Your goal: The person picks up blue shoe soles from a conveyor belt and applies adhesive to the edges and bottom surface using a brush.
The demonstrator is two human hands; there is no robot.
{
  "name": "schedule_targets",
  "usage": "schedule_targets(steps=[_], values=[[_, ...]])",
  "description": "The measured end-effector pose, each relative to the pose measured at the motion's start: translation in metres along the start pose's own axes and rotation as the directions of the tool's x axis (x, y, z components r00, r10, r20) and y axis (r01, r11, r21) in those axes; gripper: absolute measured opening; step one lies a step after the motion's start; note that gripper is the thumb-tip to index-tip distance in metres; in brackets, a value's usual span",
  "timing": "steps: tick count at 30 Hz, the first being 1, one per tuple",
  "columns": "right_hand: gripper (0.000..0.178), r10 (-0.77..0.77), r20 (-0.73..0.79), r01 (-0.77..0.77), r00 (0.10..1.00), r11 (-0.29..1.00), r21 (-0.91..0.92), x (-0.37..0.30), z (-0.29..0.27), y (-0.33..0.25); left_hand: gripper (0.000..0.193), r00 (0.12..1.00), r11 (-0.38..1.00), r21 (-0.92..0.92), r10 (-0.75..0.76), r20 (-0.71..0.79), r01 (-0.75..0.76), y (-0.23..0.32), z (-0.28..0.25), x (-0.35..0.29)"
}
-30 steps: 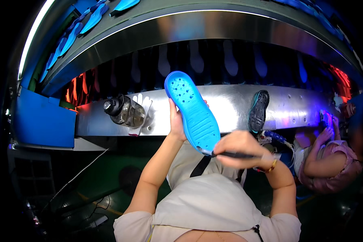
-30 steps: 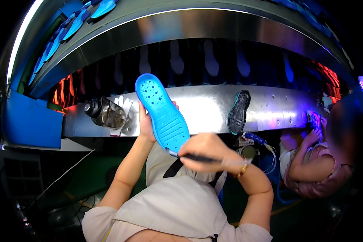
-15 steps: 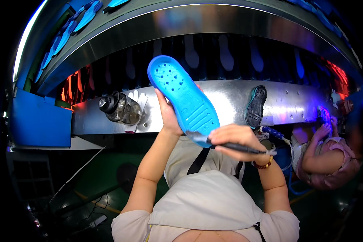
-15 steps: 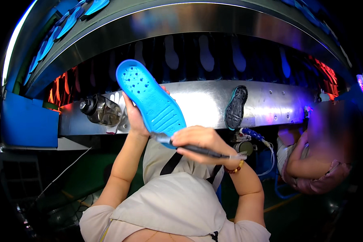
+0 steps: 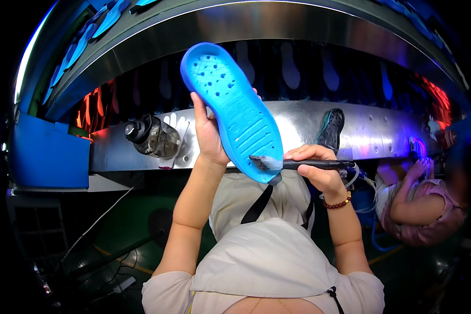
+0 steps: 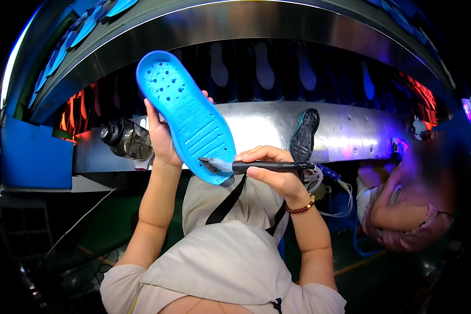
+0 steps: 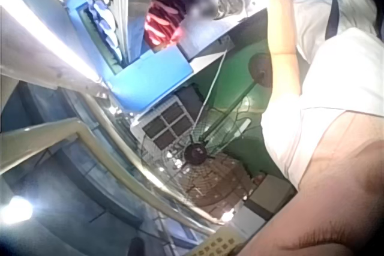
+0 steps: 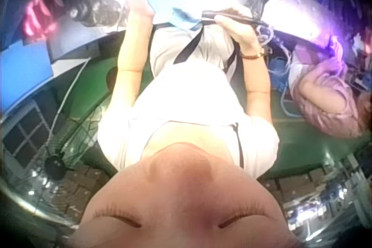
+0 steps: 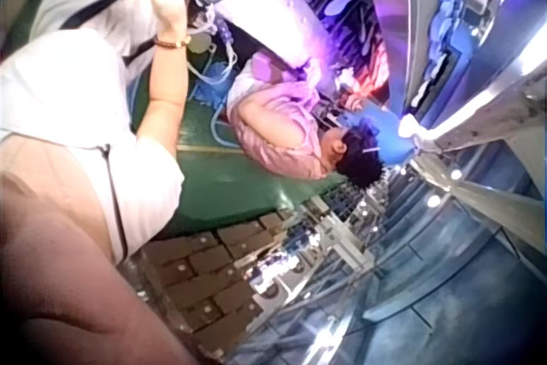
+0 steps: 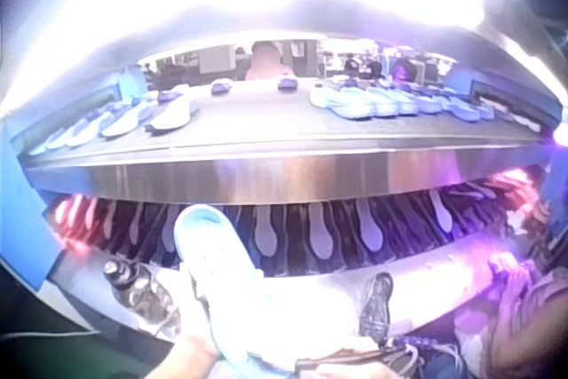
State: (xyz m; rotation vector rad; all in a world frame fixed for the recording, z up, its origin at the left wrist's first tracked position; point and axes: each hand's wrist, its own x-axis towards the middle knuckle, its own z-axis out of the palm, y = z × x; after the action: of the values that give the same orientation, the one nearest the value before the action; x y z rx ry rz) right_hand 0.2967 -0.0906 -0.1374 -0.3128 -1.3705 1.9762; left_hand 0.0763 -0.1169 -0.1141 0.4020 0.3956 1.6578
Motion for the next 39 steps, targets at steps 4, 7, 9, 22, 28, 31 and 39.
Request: schedule_targets(steps=[4,7,9,22,28,31,39], values=[[0.016,0.032,-0.194,0.008,0.98,0.98,0.201,0.001,0.027,0.007,0.078,0.999,0.998,-0.07,0.003,-0.052,-0.006,-0.03,0.016,-0.024],[0.02,-0.046,-0.148,0.013,0.988,0.976,-0.217,-0.005,0.036,0.002,0.073,0.999,0.994,-0.107,0.005,-0.038,-0.009,-0.042,0.003,-0.028],[0.021,-0.105,0.078,0.128,0.991,0.899,-0.42,-0.004,0.039,-0.011,0.066,0.996,0.992,0.094,-0.078,-0.042,0.082,-0.036,-0.009,-0.026],[0.017,-0.088,0.29,0.246,0.953,0.786,-0.567,0.015,0.03,-0.033,0.063,0.983,0.98,-0.085,-0.176,0.058,0.181,-0.017,-0.006,-0.01],[0.019,-0.084,0.356,0.321,0.931,0.652,-0.687,0.02,0.02,-0.051,0.05,0.878,0.878,0.007,-0.479,0.0,0.479,-0.003,0.001,-0.01],[0.019,0.052,0.49,0.315,0.87,0.706,-0.634,0.019,0.018,-0.045,0.048,0.755,0.714,0.255,-0.643,-0.132,0.652,-0.004,0.001,-0.011],[0.017,0.244,0.504,0.278,0.828,0.602,-0.749,0.017,0.003,-0.057,0.052,0.631,0.491,0.443,-0.732,-0.257,0.75,0.005,0.013,-0.018]])
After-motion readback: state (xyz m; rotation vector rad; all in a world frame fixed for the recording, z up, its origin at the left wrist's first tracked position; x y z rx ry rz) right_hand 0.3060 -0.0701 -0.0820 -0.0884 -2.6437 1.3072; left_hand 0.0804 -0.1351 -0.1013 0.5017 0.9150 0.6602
